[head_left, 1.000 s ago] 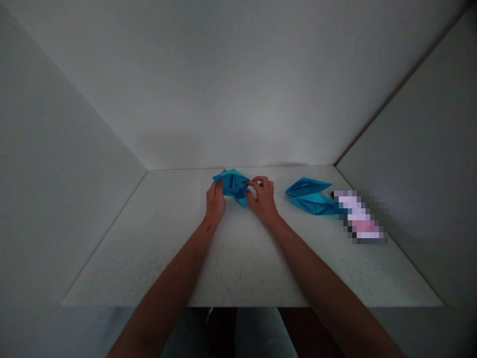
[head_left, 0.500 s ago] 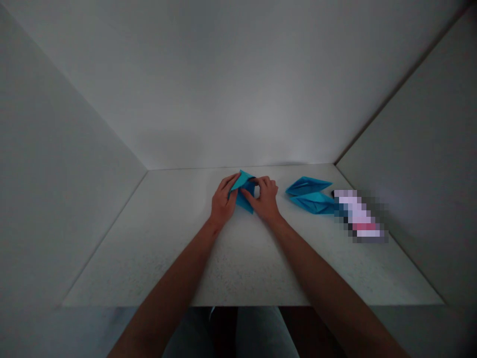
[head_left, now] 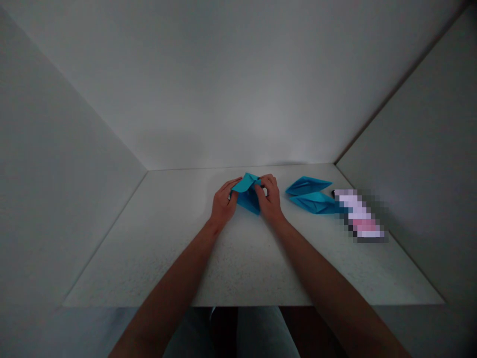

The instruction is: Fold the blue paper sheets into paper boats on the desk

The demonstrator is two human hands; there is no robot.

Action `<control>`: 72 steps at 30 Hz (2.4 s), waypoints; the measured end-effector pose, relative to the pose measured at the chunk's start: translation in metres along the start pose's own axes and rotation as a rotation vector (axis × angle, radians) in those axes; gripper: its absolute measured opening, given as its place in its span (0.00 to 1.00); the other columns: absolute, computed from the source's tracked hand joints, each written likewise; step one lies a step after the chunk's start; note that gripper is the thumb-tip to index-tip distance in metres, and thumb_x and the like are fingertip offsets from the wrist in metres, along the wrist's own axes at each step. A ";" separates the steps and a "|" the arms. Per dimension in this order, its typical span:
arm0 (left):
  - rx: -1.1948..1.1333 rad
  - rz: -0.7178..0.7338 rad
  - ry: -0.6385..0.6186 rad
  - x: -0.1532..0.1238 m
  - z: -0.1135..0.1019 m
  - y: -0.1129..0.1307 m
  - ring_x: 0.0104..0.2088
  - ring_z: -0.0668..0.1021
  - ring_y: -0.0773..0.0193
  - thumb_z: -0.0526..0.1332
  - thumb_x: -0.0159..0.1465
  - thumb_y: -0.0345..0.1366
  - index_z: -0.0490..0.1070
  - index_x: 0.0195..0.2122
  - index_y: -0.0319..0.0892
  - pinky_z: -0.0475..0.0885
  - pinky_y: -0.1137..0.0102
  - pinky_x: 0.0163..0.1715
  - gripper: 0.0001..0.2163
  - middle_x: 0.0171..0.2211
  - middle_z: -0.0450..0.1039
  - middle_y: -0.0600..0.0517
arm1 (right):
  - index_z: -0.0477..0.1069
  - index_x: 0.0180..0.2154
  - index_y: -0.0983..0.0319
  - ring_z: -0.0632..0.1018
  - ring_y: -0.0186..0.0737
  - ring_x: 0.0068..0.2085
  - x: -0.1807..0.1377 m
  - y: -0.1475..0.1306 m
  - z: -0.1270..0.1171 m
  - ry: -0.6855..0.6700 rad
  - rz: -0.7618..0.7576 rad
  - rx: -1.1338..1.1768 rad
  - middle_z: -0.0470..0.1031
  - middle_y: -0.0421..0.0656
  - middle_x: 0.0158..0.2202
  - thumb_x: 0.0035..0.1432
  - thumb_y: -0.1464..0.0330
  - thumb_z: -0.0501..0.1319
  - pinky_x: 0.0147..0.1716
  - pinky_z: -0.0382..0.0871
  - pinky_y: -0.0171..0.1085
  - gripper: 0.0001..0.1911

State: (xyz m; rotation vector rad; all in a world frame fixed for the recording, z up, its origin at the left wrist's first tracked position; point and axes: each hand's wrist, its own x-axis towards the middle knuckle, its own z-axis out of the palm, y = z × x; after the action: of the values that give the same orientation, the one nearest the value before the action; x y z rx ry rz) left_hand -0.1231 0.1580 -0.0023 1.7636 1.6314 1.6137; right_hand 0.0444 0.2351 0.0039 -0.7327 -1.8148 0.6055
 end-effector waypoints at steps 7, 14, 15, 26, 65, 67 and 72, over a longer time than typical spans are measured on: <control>-0.033 -0.264 0.227 0.004 -0.004 -0.012 0.36 0.78 0.59 0.59 0.72 0.50 0.76 0.38 0.43 0.74 0.66 0.40 0.16 0.34 0.78 0.50 | 0.58 0.30 0.55 0.67 0.44 0.34 0.008 0.010 -0.004 0.183 0.147 0.302 0.61 0.40 0.30 0.68 0.58 0.54 0.39 0.66 0.43 0.14; -0.119 -0.358 0.289 0.009 -0.009 -0.012 0.28 0.68 0.63 0.58 0.71 0.61 0.65 0.30 0.46 0.64 0.69 0.29 0.24 0.26 0.64 0.55 | 0.59 0.36 0.54 0.69 0.44 0.37 0.012 0.021 -0.010 0.297 0.278 0.195 0.62 0.39 0.32 0.71 0.51 0.51 0.40 0.67 0.41 0.16; -0.125 -0.369 0.299 0.010 -0.011 -0.014 0.28 0.68 0.62 0.58 0.70 0.62 0.65 0.30 0.46 0.64 0.68 0.29 0.24 0.26 0.64 0.55 | 0.59 0.36 0.54 0.69 0.44 0.37 0.012 0.023 -0.010 0.313 0.287 0.182 0.62 0.39 0.33 0.71 0.50 0.51 0.39 0.68 0.41 0.16; 0.099 -0.341 0.404 0.015 -0.049 -0.024 0.29 0.68 0.61 0.58 0.72 0.57 0.67 0.29 0.46 0.62 0.67 0.31 0.22 0.25 0.65 0.54 | 0.61 0.46 0.53 0.66 0.40 0.28 0.010 0.038 -0.010 0.322 0.418 0.200 0.61 0.34 0.28 0.69 0.38 0.53 0.27 0.59 0.37 0.26; 1.047 -0.227 -0.511 -0.138 -0.223 -0.016 0.79 0.56 0.48 0.47 0.77 0.51 0.54 0.78 0.46 0.50 0.44 0.76 0.31 0.78 0.54 0.43 | 0.73 0.35 0.58 0.68 0.39 0.28 0.008 0.039 0.007 -0.136 0.314 0.325 0.69 0.38 0.25 0.66 0.43 0.56 0.32 0.60 0.39 0.25; 1.097 -0.209 -0.570 -0.137 -0.248 -0.020 0.78 0.56 0.46 0.44 0.77 0.50 0.54 0.78 0.43 0.50 0.43 0.75 0.31 0.78 0.52 0.43 | 0.73 0.35 0.57 0.68 0.39 0.29 0.009 0.039 0.008 -0.152 0.326 0.336 0.68 0.38 0.25 0.65 0.43 0.56 0.32 0.61 0.39 0.25; 1.171 -0.120 -0.681 -0.106 -0.266 -0.023 0.76 0.61 0.43 0.48 0.73 0.43 0.61 0.76 0.46 0.50 0.40 0.73 0.30 0.76 0.60 0.42 | 0.71 0.33 0.57 0.68 0.39 0.29 0.010 0.041 0.011 -0.146 0.352 0.358 0.67 0.37 0.25 0.63 0.45 0.56 0.32 0.61 0.39 0.23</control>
State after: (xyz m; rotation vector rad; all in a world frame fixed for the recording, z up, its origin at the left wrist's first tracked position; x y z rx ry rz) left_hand -0.3251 -0.0456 0.0190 2.1717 2.3277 -0.2224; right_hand 0.0396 0.2696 -0.0224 -0.7804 -1.6528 1.2081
